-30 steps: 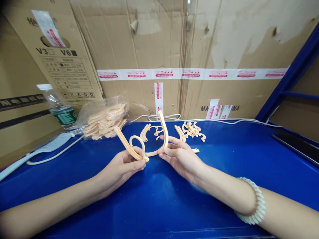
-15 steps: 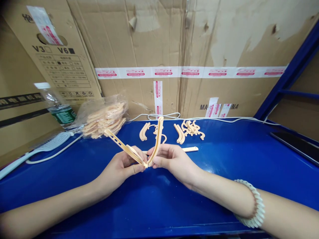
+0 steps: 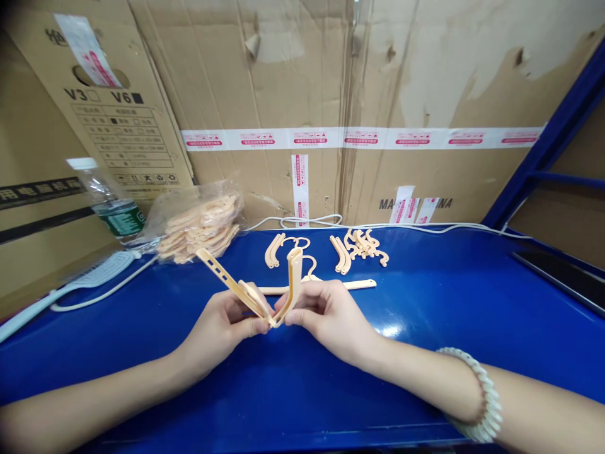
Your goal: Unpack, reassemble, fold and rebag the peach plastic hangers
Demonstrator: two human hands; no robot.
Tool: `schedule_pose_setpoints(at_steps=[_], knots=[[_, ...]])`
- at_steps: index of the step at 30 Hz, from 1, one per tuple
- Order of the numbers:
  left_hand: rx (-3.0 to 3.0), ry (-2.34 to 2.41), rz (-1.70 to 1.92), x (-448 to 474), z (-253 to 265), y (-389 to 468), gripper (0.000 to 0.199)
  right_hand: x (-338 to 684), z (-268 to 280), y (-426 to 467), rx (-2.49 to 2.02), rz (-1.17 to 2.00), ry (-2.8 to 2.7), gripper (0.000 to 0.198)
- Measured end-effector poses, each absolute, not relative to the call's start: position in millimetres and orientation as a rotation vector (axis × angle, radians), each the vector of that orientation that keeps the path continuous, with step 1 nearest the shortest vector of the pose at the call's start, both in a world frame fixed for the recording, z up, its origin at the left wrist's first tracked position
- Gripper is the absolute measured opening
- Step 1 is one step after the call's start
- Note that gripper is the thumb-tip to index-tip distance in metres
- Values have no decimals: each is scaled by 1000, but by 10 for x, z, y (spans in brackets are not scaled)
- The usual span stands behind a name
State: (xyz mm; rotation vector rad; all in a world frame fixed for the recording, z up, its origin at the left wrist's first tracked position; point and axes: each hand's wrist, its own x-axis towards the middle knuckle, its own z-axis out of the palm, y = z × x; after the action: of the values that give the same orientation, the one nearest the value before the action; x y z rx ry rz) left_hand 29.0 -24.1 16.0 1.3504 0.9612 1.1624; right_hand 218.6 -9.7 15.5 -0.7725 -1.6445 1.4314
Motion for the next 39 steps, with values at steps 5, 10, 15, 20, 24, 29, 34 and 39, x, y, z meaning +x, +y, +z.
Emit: schedule_pose_setpoints(at_steps=[5,10,15,20,24,29,34,39], knots=[[1309,1037,1142,280,128,-240,13,2162,122,-105,-755,1384,-1637,9],[1267,1055,1159,294,111,-233,15,2148,98,-111,-776,1386,-1616,7],[1300,1114,1165,289,126,-233,15,2141,109,-122,-827,1355,-1638,13],[1331,1116,1181,286,116,-242,13,2135,107,-138,-846,1354,-1626,13],[1361,1140,1199,295,108,-254,14,2118,100,-144,-864,1373,-1586,14],[1385,1181,1186,299,100,-254,13,2101,84,-145,-881,1422,-1534,21],[1414,1148,1153,285,85,-250,13,2102,61,-148,-820,1424,-1532,20],[1420,1086,1120,265,84,-248,12,2124,61,-80,-842,1463,-1545,23]])
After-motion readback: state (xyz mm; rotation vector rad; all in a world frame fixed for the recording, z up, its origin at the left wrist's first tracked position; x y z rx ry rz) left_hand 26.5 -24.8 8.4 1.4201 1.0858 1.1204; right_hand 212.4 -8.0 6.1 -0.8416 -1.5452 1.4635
